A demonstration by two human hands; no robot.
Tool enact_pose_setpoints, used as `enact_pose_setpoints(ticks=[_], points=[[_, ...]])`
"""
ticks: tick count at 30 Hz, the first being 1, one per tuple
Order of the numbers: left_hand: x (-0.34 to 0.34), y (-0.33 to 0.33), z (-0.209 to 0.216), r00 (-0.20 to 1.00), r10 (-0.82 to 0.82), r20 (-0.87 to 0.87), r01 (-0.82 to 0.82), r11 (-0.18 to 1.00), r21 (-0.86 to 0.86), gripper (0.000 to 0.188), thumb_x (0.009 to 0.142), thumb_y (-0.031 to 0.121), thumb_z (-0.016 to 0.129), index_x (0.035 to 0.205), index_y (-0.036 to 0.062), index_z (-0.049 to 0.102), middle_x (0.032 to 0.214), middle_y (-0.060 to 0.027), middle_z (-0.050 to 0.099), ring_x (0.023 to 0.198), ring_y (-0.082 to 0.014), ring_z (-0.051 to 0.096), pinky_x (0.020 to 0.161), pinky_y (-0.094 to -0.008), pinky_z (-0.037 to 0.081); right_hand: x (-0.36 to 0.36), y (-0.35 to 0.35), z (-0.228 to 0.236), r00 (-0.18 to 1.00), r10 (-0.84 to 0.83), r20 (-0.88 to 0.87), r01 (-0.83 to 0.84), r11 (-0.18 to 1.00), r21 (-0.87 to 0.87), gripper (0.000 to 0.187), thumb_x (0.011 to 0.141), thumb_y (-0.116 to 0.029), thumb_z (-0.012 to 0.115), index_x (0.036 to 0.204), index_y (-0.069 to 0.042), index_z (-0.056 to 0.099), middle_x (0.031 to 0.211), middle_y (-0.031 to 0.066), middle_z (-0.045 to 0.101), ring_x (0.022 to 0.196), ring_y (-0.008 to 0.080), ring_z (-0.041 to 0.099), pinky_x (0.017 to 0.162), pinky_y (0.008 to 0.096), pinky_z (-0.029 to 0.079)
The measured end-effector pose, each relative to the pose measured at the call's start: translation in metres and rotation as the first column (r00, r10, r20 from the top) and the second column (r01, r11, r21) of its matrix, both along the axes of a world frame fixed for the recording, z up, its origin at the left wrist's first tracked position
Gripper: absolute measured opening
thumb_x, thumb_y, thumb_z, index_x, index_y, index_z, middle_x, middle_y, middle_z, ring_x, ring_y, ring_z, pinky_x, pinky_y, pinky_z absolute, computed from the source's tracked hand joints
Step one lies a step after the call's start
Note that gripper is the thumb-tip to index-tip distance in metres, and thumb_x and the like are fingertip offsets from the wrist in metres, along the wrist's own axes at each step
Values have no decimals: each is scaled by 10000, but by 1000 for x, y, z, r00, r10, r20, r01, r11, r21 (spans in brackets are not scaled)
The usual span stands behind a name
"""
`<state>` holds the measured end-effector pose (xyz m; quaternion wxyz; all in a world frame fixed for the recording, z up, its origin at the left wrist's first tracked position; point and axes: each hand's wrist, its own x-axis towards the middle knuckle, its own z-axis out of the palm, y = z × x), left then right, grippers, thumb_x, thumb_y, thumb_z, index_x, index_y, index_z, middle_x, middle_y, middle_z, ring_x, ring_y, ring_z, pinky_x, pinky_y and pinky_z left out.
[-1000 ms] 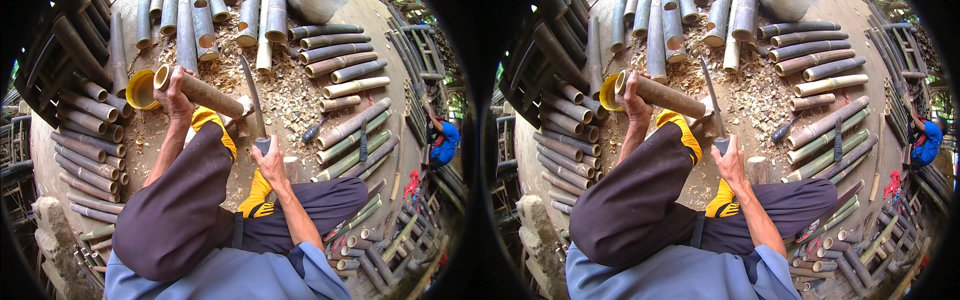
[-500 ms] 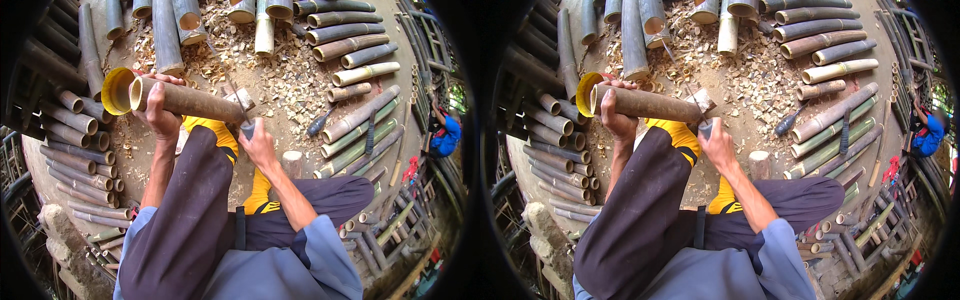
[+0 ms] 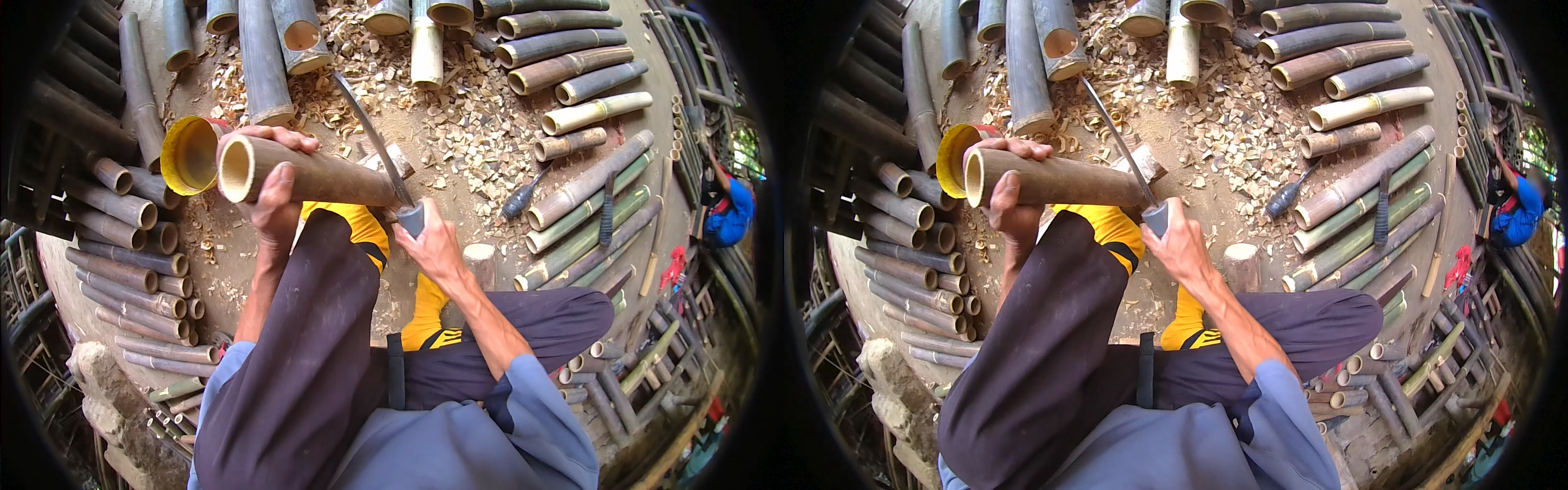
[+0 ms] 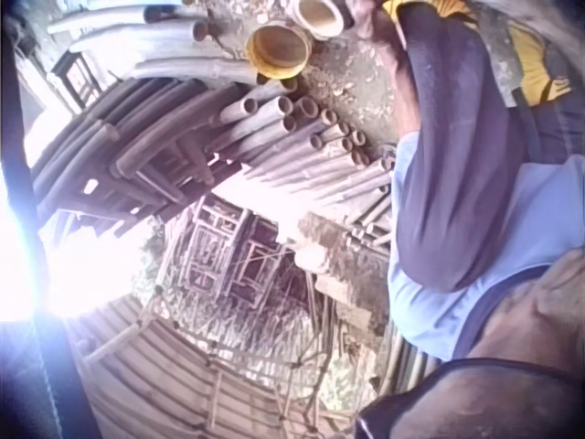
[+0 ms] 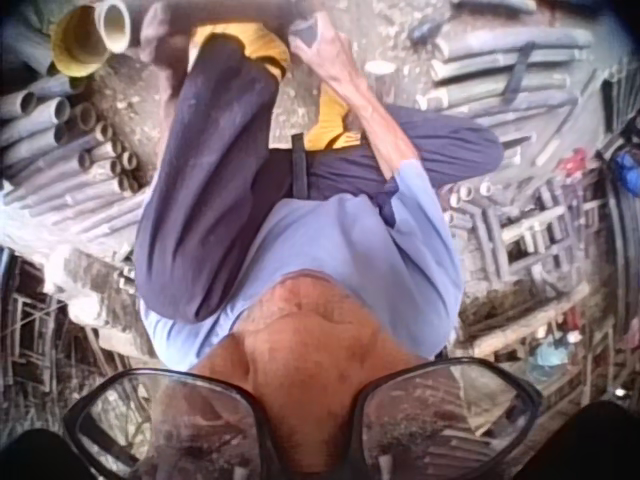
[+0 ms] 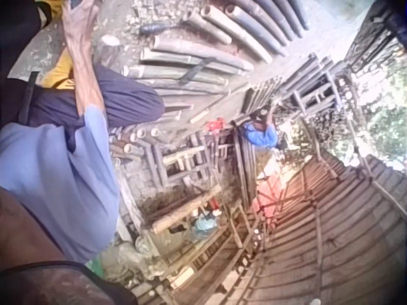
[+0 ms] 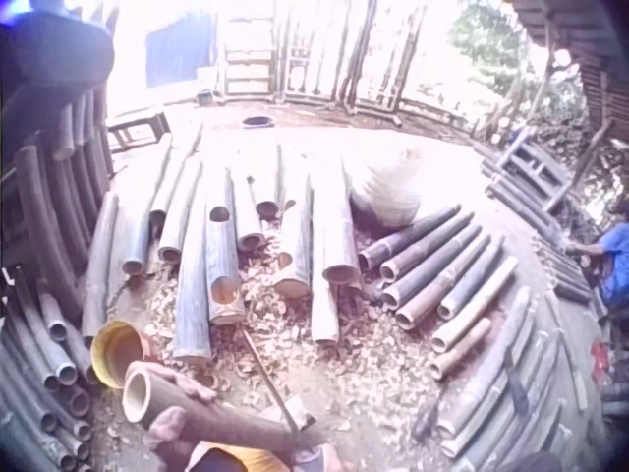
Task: The person measures and cuts bamboo poles. They use a saw to cut a section of bamboo, a tape measure and a knife to mark it, and then use a large blade and a piece of wood to hammer out a hole in the bamboo pole.
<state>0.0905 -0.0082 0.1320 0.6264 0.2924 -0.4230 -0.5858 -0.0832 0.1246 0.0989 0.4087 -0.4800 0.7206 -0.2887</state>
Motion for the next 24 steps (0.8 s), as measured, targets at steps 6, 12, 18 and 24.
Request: enact_pose_setpoints(ticks=[6,12,18,24], points=[[0,-1,-1,1000,2,18,-2,1000,-19,460,708,179,550,1124,44,407,896,-117,495,842,-264,530,849,-456,433,6,5,-30,997,-71,-20,65,974,-217,318,777,-104,668,960,2,431,734,195,640,667,350,660,532,373,516],[11,0,5,999,-7,-46,9,999,35,492,646,174,617,1066,29,406,860,-126,500,822,-269,548,838,-446,459,-1,-2,11,989,-97,112,99,995,-15,330,780,-162,675,987,-5,472,757,177,649,685,330,669,569,369,526],[13,-11,8,965,-58,256,14,985,173,499,703,271,571,1100,-12,462,932,-150,525,869,-258,550,810,-408,462,-11,7,-56,996,6,-87,6,991,132,343,766,-200,700,965,5,510,729,174,638,693,267,674,593,354,526],[7,-9,6,928,373,-8,-369,921,126,407,781,178,573,1126,12,435,877,-131,546,777,-229,567,751,-418,510,-4,0,11,988,-127,86,130,991,-31,353,792,-158,689,1018,-4,465,703,134,632,631,210,664,557,311,517]])
